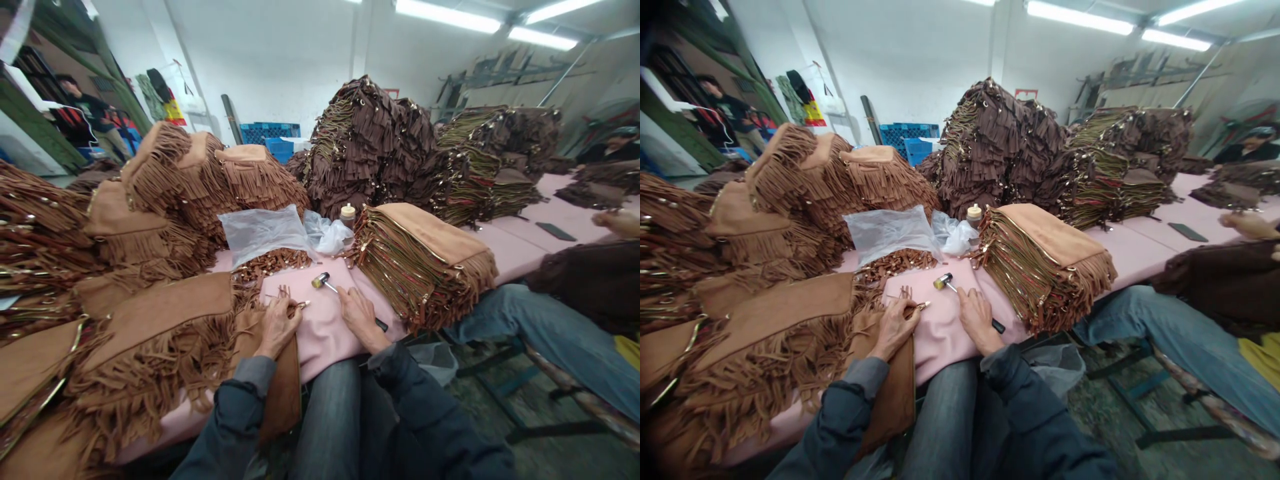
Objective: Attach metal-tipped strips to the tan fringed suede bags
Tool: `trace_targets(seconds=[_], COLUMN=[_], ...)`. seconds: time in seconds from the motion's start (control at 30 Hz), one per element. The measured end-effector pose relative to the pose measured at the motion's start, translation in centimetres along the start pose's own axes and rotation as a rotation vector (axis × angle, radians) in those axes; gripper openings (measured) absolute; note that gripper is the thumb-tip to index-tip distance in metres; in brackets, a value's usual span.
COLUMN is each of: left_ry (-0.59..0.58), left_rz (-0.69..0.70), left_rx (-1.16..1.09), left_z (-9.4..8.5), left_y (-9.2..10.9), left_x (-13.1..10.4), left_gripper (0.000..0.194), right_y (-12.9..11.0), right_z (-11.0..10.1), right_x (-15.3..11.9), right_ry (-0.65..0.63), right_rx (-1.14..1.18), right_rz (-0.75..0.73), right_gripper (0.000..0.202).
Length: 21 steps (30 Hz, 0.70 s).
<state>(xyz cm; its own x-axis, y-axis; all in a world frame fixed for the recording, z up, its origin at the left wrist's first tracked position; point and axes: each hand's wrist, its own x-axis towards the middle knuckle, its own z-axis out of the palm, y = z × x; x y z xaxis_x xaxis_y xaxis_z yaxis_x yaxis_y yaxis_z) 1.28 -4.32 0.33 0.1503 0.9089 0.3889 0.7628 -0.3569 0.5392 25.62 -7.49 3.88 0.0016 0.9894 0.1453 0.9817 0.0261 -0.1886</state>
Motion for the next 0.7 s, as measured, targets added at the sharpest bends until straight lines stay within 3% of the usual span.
trace_targets(seconds=[0.17, 0.43, 0.57, 0.7], left_ry=[-0.044, -0.049, 0.030, 0.231], left_rz=[-0.039, -0.082, -0.197, -0.310], left_rx=[-0.317, -0.470, -0.607, -0.855], left_z=[-0.7, -0.2, -1.3, -1.7], left_y=[-0.2, -1.2, 0.8, 3.8], left_x=[-0.1, 0.0, -0.6, -1.7], left_gripper=[0.020, 0.024, 0.023, 0.019], right_y=[-1.8, -6.0, -7.7, -8.4], right_z=[1.9, 3.2, 3.8, 7.1], right_x=[-1.9, -5.5, -7.6, -9.8], right_ry=[0.167, 0.229, 0.183, 0.122], right_rx=[0.179, 0.332, 0.459, 0.624], right_rz=[-0.125, -0.162, -0.237, -0.270], right_gripper=[0.028, 0.023, 0.029, 0.052])
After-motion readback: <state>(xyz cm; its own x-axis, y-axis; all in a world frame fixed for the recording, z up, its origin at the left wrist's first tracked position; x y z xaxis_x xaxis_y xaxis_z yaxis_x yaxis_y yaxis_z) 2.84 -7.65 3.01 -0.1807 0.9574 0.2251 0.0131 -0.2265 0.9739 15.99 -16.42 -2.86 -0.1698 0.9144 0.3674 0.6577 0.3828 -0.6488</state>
